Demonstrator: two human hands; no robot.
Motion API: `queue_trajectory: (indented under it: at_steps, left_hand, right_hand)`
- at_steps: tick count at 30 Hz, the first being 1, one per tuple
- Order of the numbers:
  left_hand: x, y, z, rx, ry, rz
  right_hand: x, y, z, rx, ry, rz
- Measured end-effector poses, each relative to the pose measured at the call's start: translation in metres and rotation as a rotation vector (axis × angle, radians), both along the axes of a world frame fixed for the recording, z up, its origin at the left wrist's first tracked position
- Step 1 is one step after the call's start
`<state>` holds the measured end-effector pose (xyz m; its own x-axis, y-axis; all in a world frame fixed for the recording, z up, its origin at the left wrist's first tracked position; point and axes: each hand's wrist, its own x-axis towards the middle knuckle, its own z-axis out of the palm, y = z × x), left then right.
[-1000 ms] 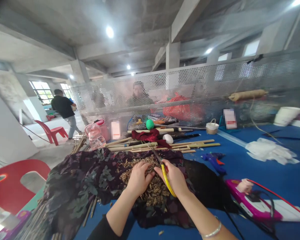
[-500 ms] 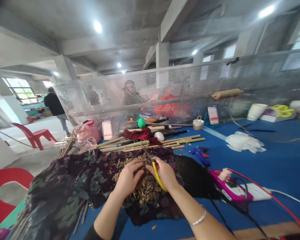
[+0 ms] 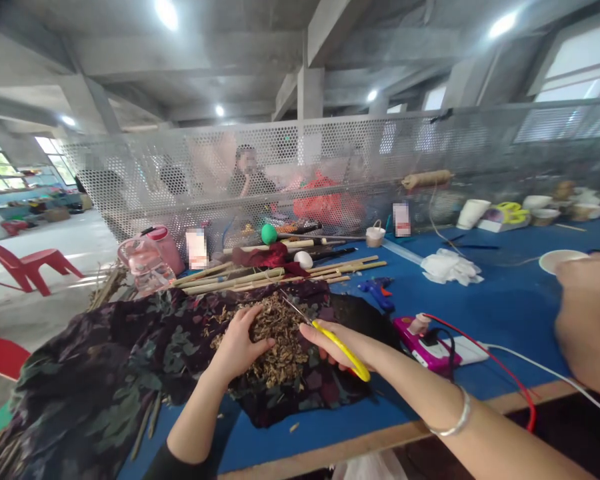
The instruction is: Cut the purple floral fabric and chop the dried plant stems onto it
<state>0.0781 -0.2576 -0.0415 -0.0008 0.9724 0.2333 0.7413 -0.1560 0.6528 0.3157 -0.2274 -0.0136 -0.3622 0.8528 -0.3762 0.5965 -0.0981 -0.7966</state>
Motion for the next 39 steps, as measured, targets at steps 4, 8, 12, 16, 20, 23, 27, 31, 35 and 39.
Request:
queue_trajectory:
  at_steps: [4, 8, 12, 16, 20, 23, 27, 31, 35, 39]
  left_hand:
    - [0.020, 0.000, 0.007, 0.027, -0.024, 0.201]
    - [0.054, 0.007, 0.015, 0.064, 0.128, 0.230]
    - [0.062, 0.022, 0.016, 0.002, 0.249, 0.166]
    - [0.028, 0.032, 0.010, 0.038, 0.136, 0.018]
    - [-0.003, 0.032, -0.002, 0.111, 0.019, -0.033]
    - [-0.006, 0.025, -0.003, 0.140, 0.009, -0.055]
    - [0.004, 0.009, 0.011, 0.125, 0.095, 0.212]
    - [0.017, -0.004, 0.024, -0.160, 0.208, 0.452]
    - [0.033, 0.002, 0.027, -0.278, 0.235, 0.437]
    - [0.037, 0.011, 0.023, -0.285, 0.262, 0.384]
  right_hand:
    - [0.000, 0.000, -0.004, 0.016, 0.021, -0.085]
    - [-0.009, 0.002, 0.000, 0.026, 0.054, -0.087]
    - [-0.010, 0.001, 0.000, 0.055, 0.063, -0.090]
    - [-0.002, -0.004, -0.003, 0.106, 0.050, -0.070]
    - [0.000, -0.009, -0.001, 0.116, -0.007, -0.052]
    - [-0.003, -0.010, -0.001, 0.153, -0.031, -0.017]
    - [-0.005, -0.012, 0.000, 0.309, -0.036, 0.021]
    - [-0.002, -0.017, 0.004, 0.297, -0.091, 0.057]
    - [-0.002, -0.019, 0.008, 0.274, -0.097, 0.082]
    - [-0.004, -0.019, 0.009, 0.204, -0.055, 0.126]
